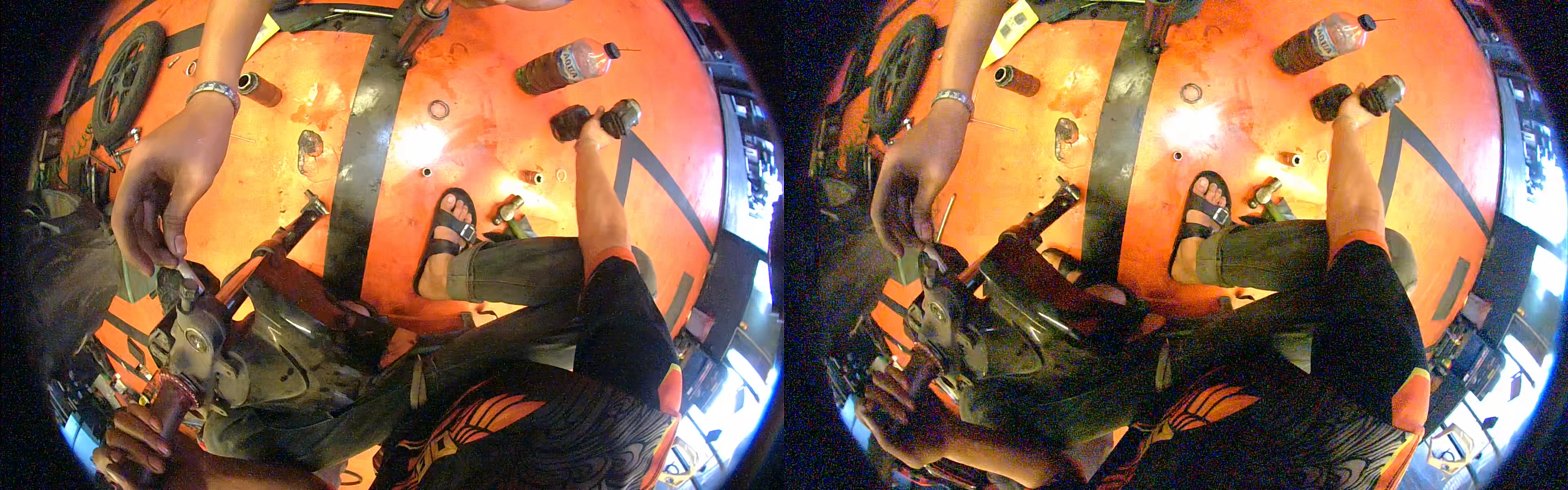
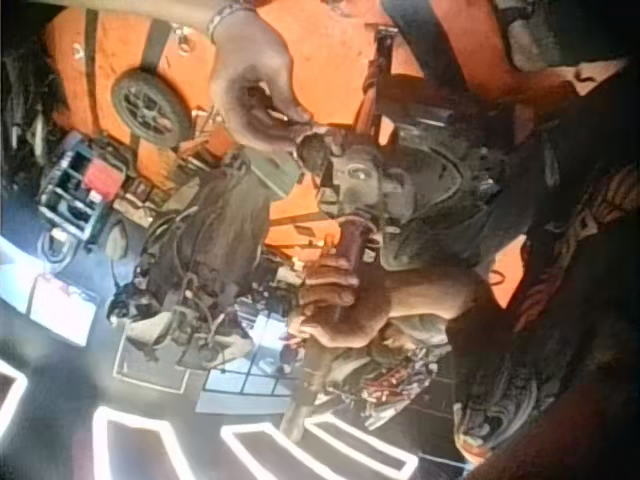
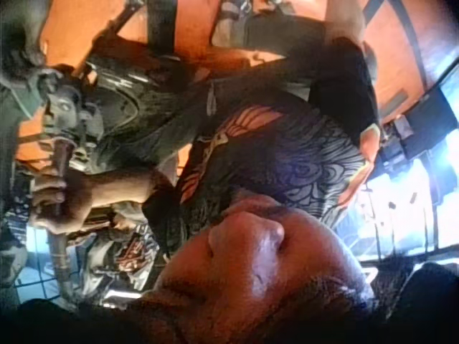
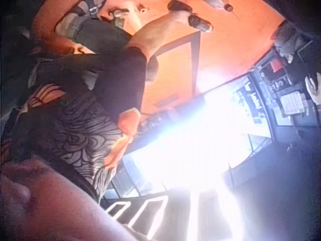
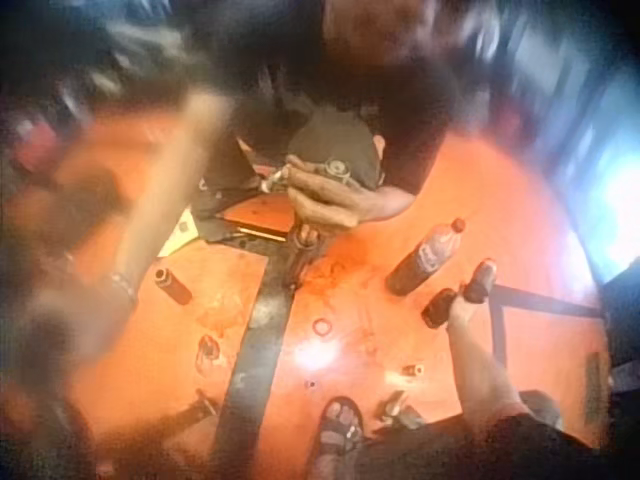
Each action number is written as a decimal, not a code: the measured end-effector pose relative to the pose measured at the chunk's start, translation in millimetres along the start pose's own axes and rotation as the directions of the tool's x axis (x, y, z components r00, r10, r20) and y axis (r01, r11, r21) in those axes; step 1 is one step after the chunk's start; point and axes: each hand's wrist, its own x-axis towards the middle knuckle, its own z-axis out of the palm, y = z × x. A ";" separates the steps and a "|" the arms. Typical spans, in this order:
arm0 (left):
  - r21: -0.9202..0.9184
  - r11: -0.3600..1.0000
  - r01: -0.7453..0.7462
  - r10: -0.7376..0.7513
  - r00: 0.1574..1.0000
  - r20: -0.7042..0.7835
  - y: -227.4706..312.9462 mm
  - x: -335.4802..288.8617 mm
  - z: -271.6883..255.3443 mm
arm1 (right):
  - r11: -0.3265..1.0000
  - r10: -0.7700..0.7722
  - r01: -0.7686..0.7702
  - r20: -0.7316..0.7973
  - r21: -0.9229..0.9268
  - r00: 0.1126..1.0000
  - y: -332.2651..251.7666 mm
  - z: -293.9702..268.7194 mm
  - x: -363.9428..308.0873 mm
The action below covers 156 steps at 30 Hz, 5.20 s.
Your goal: The person disassembles and services motorcycle front forks, using a hammer and a power impact driver to remove components. They handle internal springs and seals by hand, eventually reassembling the fork assembly while being assisted by another person.
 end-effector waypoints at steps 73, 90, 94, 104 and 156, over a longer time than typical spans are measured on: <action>-0.113 0.994 -0.008 0.056 0.904 0.423 -9.7 6.5 -12.8 | 0.882 0.227 -0.011 0.405 -0.471 0.886 -24.7 -96.3 -216.6; -0.173 0.982 0.072 0.024 0.869 0.495 -6.1 23.2 -7.3 | 0.857 0.036 0.507 0.992 -0.093 0.123 -90.0 -90.7 -327.5; -0.031 0.998 -0.051 0.049 0.997 -0.067 3.0 -12.8 47.0 | 0.928 0.264 -0.276 0.964 -0.250 0.015 -128.7 -78.0 -315.3; -0.188 0.982 0.035 0.064 0.865 0.498 -12.5 21.2 -15.5 | 0.898 -0.257 0.432 0.893 0.080 0.369 -242.2 -49.0 -124.2; -0.102 0.992 -0.079 0.096 0.979 0.177 -0.9 1.2 29.3 | 0.358 -0.651 0.923 0.746 0.143 0.137 -229.5 -48.5 -147.3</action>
